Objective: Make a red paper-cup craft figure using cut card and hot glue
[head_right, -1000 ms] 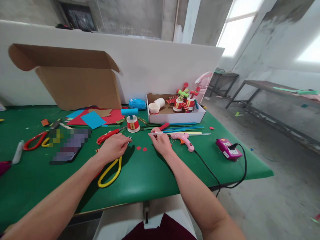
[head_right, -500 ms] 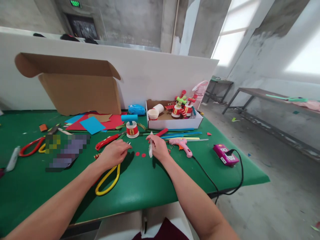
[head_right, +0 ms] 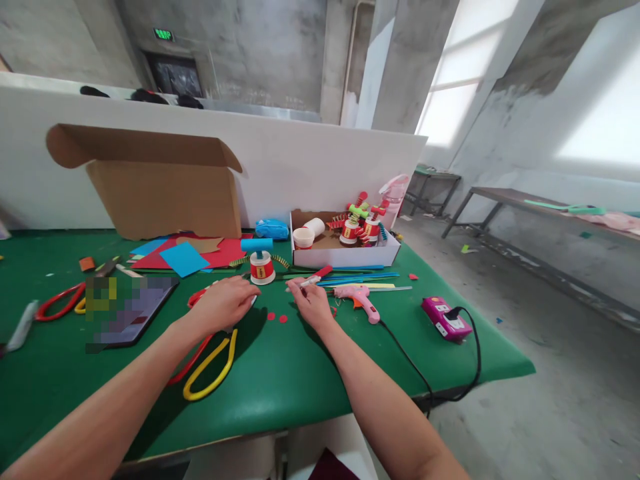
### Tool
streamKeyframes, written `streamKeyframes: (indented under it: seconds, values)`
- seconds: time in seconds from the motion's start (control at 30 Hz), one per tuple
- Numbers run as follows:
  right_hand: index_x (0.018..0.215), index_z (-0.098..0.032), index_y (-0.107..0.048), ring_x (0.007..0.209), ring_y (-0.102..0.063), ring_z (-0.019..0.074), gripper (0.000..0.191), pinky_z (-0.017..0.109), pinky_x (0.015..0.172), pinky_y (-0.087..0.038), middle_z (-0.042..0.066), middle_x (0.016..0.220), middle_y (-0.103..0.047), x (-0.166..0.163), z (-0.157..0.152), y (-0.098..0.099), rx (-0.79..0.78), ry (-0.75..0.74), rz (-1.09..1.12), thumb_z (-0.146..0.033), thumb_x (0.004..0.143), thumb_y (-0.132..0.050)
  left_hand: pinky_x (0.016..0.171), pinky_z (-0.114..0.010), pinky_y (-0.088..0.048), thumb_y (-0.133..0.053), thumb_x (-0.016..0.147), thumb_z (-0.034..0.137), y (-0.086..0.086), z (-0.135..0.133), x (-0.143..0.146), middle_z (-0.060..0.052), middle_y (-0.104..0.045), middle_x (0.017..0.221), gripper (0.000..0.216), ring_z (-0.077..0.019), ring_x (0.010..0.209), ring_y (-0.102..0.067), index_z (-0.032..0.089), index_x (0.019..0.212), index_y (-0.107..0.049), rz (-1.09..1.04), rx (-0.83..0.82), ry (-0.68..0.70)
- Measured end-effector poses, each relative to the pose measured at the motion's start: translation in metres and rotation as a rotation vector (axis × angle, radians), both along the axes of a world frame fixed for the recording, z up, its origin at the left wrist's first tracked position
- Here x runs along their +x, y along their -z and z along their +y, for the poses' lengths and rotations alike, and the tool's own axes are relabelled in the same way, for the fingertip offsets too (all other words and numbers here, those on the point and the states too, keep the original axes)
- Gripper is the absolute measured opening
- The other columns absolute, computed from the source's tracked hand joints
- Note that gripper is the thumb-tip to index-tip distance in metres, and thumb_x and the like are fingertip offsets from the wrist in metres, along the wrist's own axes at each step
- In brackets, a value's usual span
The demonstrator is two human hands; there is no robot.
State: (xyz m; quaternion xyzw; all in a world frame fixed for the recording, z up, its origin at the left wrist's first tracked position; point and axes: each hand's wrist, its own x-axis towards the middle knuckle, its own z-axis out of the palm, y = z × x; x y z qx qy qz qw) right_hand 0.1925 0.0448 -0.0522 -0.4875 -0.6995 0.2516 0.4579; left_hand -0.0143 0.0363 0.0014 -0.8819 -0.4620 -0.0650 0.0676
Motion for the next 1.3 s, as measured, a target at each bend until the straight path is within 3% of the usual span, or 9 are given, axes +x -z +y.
streamKeyframes:
  seconds: [0.13, 0.27, 0.37, 0.43, 0.57, 0.73, 0.9, 1.1, 1.3]
  values:
    - [0.072, -0.019, -0.059, 0.053, -0.052, 0.0136, 0.035, 0.024, 0.054, -0.040, -0.001, 0.053, -0.053, 0.001, 0.002, -0.001, -0.073, 0.013, 0.069, -0.044, 0.086, -0.039, 0.071, -0.031, -0.044, -0.038, 0.087, 0.016, -0.006, -0.009, -0.002, -0.008, -0.067, 0.083, 0.028, -0.0213, 0.084, -0.060, 0.018, 0.085, -0.066, 0.061, -0.086, -0.019]
    - [0.071, -0.020, -0.050, 0.045, -0.045, 0.0108, 0.026, 0.023, 0.046, -0.035, -0.004, 0.051, -0.049, 0.002, 0.004, 0.000, -0.183, 0.038, 0.209, -0.043, 0.082, -0.044, 0.070, -0.035, -0.043, -0.040, 0.084, 0.010, -0.010, -0.046, 0.024, -0.010, -0.065, 0.084, 0.025, -0.0246, 0.084, -0.058, 0.015, 0.083, -0.064, 0.185, -0.032, -0.037]
    - [0.071, -0.021, -0.047, 0.039, -0.039, 0.0084, 0.028, 0.021, 0.038, -0.030, -0.005, 0.050, -0.048, 0.001, 0.004, 0.002, -0.315, 0.036, 0.373, -0.047, 0.079, -0.047, 0.066, -0.035, -0.042, -0.041, 0.081, 0.006, 0.000, -0.080, 0.056, -0.011, -0.064, 0.080, 0.022, -0.0223, 0.075, -0.059, 0.013, 0.085, -0.062, 0.114, 0.064, -0.045]
    - [0.072, -0.021, -0.047, 0.037, -0.037, 0.0073, 0.028, 0.021, 0.036, -0.027, -0.006, 0.049, -0.048, 0.000, 0.002, 0.004, -0.369, 0.011, 0.438, -0.048, 0.075, -0.053, 0.066, -0.036, -0.043, -0.046, 0.076, 0.007, 0.011, -0.092, 0.073, -0.010, -0.063, 0.073, 0.015, -0.0233, 0.072, -0.060, 0.013, 0.077, -0.060, 0.082, 0.076, 0.056]
    - [0.070, -0.021, -0.046, 0.036, -0.038, 0.0072, 0.028, 0.020, 0.036, -0.028, -0.008, 0.045, -0.047, -0.001, -0.003, 0.004, -0.387, -0.076, 0.381, -0.041, 0.066, -0.065, 0.078, -0.045, -0.042, -0.048, 0.078, 0.009, 0.027, -0.082, 0.085, -0.010, -0.062, 0.059, 0.015, -0.0223, 0.061, -0.061, 0.012, 0.069, -0.060, 0.174, 0.088, 0.235]
    - [0.067, -0.021, -0.048, 0.036, -0.039, 0.0076, 0.026, 0.021, 0.038, -0.030, -0.007, 0.045, -0.048, 0.002, -0.003, 0.002, -0.335, -0.072, 0.306, -0.039, 0.066, -0.067, 0.087, -0.050, -0.039, -0.046, 0.080, 0.007, 0.041, -0.061, 0.082, -0.012, -0.066, 0.063, 0.021, -0.0226, 0.064, -0.062, 0.011, 0.069, -0.063, 0.190, 0.140, 0.273]
    - [0.068, -0.021, -0.047, 0.032, -0.033, 0.0062, 0.025, 0.019, 0.034, -0.024, -0.010, 0.041, -0.044, 0.003, 0.000, 0.003, -0.394, -0.036, 0.335, -0.039, 0.066, -0.065, 0.084, -0.050, -0.039, -0.048, 0.082, 0.009, 0.058, -0.064, 0.078, -0.010, -0.064, 0.058, 0.021, -0.0199, 0.057, -0.060, 0.012, 0.066, -0.061, 0.067, 0.156, 0.280]
    - [0.067, -0.021, -0.045, 0.033, -0.033, 0.0059, 0.018, 0.018, 0.034, -0.025, -0.010, 0.041, -0.043, -0.001, -0.003, 0.003, -0.403, -0.053, 0.389, -0.034, 0.068, -0.059, 0.089, -0.048, -0.038, -0.048, 0.086, 0.025, 0.060, -0.066, 0.073, -0.007, -0.064, 0.053, 0.030, -0.0179, 0.050, -0.059, 0.014, 0.062, -0.062, -0.032, 0.129, 0.339]
    - [0.060, -0.020, -0.047, 0.038, -0.037, 0.0061, 0.009, 0.018, 0.038, -0.027, -0.009, 0.043, -0.043, -0.004, -0.005, 0.004, -0.350, -0.092, 0.311, -0.020, 0.062, -0.055, 0.088, -0.045, -0.041, -0.048, 0.087, 0.037, 0.056, -0.067, 0.075, -0.008, -0.066, 0.054, 0.038, -0.0183, 0.051, -0.062, 0.014, 0.062, -0.064, -0.070, 0.058, 0.307]
